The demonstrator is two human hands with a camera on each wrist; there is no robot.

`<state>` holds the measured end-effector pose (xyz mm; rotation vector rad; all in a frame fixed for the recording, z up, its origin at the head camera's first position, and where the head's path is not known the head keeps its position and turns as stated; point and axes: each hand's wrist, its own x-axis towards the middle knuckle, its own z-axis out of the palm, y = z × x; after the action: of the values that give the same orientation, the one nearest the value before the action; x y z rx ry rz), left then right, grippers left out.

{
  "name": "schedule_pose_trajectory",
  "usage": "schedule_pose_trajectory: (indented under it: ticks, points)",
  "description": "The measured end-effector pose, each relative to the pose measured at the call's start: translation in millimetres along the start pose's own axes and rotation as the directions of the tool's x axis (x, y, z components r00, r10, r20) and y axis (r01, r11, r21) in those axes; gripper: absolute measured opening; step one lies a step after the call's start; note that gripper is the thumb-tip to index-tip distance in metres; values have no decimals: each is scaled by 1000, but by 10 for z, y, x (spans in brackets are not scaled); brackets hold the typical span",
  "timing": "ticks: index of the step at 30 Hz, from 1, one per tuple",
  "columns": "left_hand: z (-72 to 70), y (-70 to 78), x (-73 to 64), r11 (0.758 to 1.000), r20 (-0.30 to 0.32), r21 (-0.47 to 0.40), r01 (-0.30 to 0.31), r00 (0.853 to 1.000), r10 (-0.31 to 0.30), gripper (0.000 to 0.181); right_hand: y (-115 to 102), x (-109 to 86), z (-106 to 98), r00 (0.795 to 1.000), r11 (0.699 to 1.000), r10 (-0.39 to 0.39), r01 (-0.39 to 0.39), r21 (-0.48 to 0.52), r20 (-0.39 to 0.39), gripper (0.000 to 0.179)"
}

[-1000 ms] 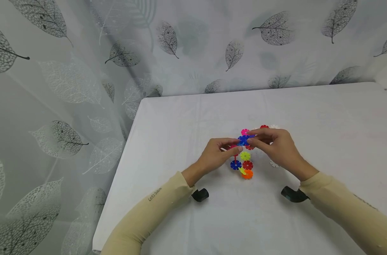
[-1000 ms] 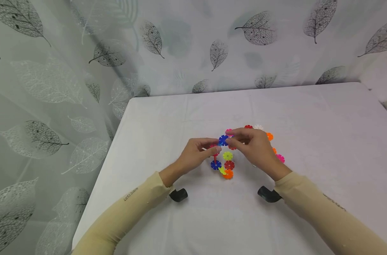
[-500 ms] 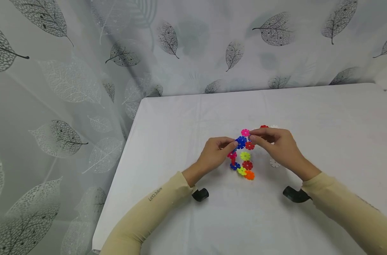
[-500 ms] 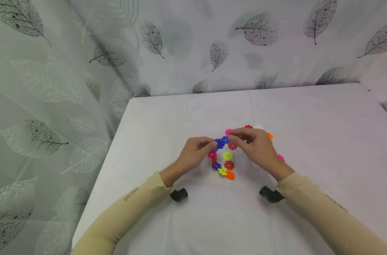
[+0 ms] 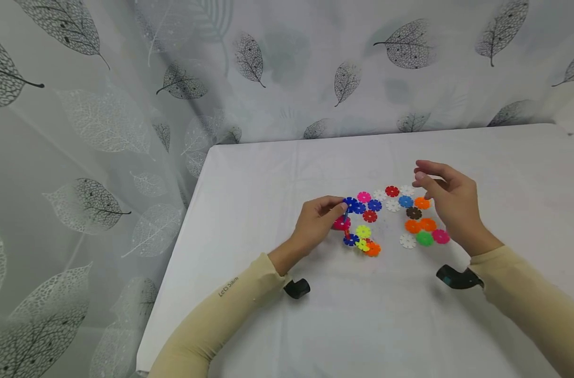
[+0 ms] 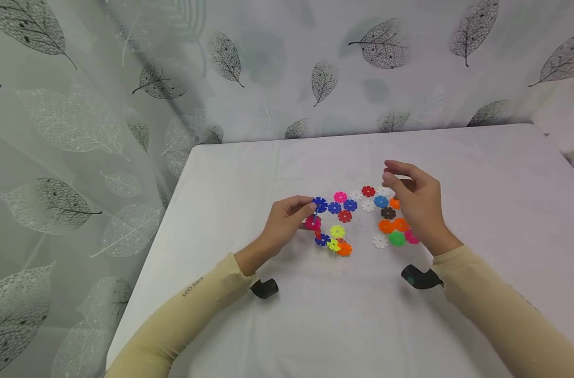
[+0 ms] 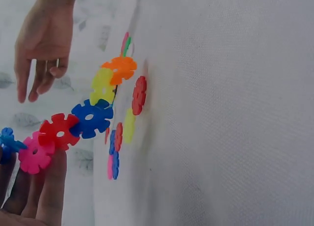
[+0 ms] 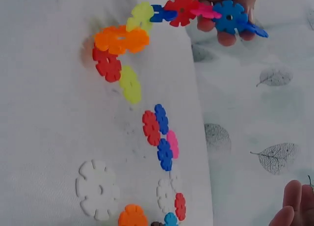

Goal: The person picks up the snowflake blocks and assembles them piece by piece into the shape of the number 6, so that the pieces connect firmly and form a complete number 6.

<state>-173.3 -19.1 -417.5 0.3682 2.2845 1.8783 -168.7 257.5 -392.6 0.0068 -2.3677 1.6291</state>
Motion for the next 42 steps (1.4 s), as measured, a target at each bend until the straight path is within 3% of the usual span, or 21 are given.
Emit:
schedule_pose_trajectory:
  ticks: [6,13,19,25,30,42]
  points:
    - [-13,27,7,993,-30,-120,18,999,-22,27,143,57,-105,997,998,66,-65,16,-46,44]
    - [-29,7,27,969,-2,-245,20,1000,-21,25,297,60,-224,987,988,153,-154,-22,-52,48]
    - [-33,0,33,964,-11,-264,40,999,-44,24,401,25,-337,970,961,232,-217,-173,73,56]
    - [-35,-8,37,960,-12,-275,46,999,-52,24,508,24,-357,915,907,343,-264,-329,211,63]
    - [-31,-16,35,961,-19,-272,54,998,-61,23,531,28,-371,874,879,379,-239,-412,304,64]
    - [-26,-40,42,960,-32,-275,56,997,-67,23,539,23,-332,839,845,362,-110,-524,407,58]
